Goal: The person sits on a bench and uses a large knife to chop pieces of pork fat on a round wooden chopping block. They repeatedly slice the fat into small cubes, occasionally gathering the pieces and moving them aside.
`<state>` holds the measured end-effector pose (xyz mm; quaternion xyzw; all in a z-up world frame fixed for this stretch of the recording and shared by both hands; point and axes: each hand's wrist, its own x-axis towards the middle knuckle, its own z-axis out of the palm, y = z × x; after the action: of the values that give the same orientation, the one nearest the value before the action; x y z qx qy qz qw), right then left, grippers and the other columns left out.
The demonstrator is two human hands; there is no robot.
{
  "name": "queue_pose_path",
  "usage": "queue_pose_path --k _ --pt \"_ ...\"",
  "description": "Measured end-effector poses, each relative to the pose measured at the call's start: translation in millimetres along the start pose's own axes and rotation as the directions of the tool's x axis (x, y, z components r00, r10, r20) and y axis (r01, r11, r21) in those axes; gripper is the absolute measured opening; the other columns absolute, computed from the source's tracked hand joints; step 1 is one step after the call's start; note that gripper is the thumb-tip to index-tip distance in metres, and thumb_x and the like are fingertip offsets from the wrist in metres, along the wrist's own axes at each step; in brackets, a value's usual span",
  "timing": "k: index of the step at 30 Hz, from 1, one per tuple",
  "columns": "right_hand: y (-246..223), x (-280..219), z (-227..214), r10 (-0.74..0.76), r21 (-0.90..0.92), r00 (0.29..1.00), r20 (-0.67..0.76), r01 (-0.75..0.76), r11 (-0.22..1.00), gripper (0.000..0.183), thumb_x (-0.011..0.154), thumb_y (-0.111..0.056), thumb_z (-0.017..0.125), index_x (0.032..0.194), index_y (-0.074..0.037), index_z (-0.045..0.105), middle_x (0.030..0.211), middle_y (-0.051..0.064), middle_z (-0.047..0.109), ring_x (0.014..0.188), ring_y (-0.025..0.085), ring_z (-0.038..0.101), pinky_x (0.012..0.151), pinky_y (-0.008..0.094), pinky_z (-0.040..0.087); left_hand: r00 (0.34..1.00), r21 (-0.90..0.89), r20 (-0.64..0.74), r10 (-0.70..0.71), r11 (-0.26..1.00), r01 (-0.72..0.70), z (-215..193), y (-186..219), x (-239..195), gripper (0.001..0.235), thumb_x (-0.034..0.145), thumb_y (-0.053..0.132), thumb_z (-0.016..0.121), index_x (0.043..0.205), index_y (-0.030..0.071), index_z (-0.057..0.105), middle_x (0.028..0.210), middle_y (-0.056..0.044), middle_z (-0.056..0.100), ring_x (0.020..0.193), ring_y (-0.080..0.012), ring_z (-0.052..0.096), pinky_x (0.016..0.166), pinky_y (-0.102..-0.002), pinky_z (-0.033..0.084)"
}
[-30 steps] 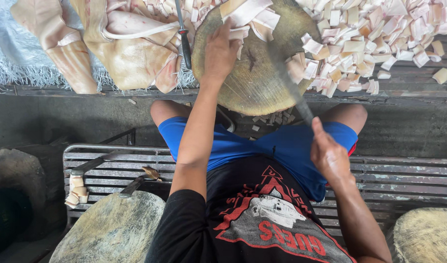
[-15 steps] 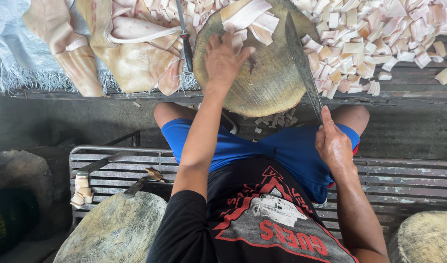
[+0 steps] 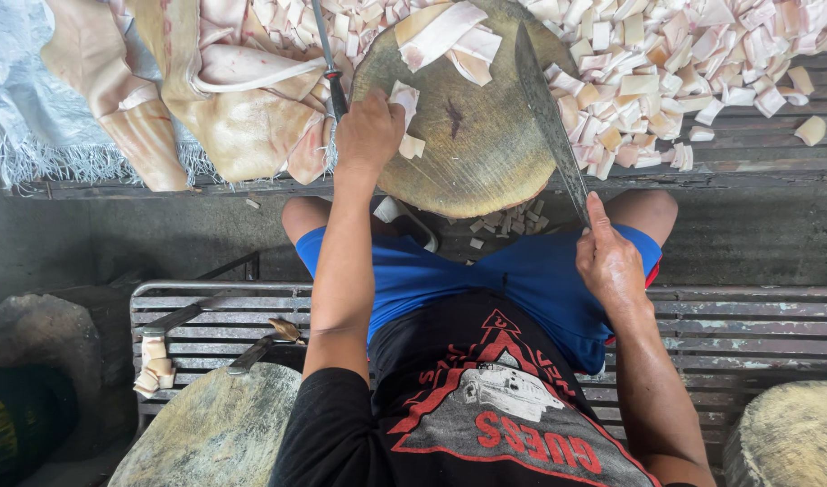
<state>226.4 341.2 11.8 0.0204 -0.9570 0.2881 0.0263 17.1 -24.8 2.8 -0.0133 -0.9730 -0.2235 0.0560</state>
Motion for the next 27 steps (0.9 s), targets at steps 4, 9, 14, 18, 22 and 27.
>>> queue_pose_path --k 4,9,14,18,22,27 --pt "-8.0 1.2 -3.9 0.150 0.084 0.987 0.056 -0.154 0.985 0.060 0.096 -0.001 0.059 0.155 -0.005 0.048 0.078 0.028 0.067 0.068 0.043 0.068 0.068 0.051 0.053 0.956 -0.609 0.285 0.066 0.783 0.127 -6.7 9.4 0.5 0.036 0.108 0.027 0.048 0.107 -0.002 0.069 0.084 -0.018 0.073 0.071 -0.0266 0.074 0.068 -0.040 0.060" --pt "-17.8 -4.0 -10.4 0.192 0.195 0.981 0.040 -0.196 0.961 0.059 0.098 -0.001 0.058 0.156 -0.005 0.049 0.080 0.028 0.067 0.066 0.034 0.070 0.067 0.043 0.054 0.804 -0.724 0.594 -0.040 0.410 0.555 26.8 64.1 -30.4 0.042 0.106 0.029 0.045 0.134 0.002 0.062 0.105 -0.014 0.073 0.079 -0.0160 0.068 0.063 -0.029 0.058" --pt "-22.9 -15.5 -13.0 0.263 0.209 0.963 0.053 -0.268 0.940 0.061 0.096 -0.002 0.059 0.156 -0.005 0.047 0.070 0.023 0.066 0.059 0.029 0.067 0.061 0.040 0.053 0.754 -0.686 0.654 0.053 0.460 0.563 44.9 82.3 -63.8 0.040 0.098 0.025 0.055 0.128 0.001 0.061 0.104 -0.010 0.072 0.079 -0.0157 0.072 0.065 -0.030 0.061" --pt "-30.2 -17.8 -16.4 0.207 0.210 0.978 0.003 -0.203 0.956 0.060 0.098 0.000 0.060 0.156 -0.006 0.048 0.070 0.023 0.064 0.058 0.029 0.066 0.060 0.041 0.053 0.812 -0.616 0.584 -0.002 0.651 0.445 27.6 87.2 -72.4 0.034 0.092 0.022 0.061 0.120 0.003 0.066 0.099 -0.015 0.075 0.080 -0.0237 0.078 0.069 -0.038 0.064" --pt "-40.8 -28.8 -30.5 0.049 0.085 0.984 -0.172 -0.035 0.996 0.057 0.100 0.005 0.061 0.156 0.002 0.047 0.080 0.022 0.068 0.069 0.029 0.068 0.066 0.039 0.055 0.966 -0.329 0.210 0.149 0.941 -0.074 14.0 85.3 -78.4 0.024 0.090 0.017 0.068 0.110 0.004 0.070 0.100 -0.022 0.073 0.092 -0.0426 0.070 0.080 -0.052 0.054" --pt "-40.7 -44.1 -27.5 -0.132 0.163 0.909 -0.396 0.211 0.964 0.057 0.106 0.014 0.055 0.158 0.013 0.032 0.090 0.015 0.069 0.070 0.022 0.068 0.062 0.031 0.056 0.976 -0.424 0.192 0.107 0.906 -0.016 12.1 76.8 -79.0 0.016 0.091 0.014 0.065 0.102 0.005 0.073 0.097 -0.019 0.075 0.093 -0.0410 0.070 0.082 -0.050 0.055"
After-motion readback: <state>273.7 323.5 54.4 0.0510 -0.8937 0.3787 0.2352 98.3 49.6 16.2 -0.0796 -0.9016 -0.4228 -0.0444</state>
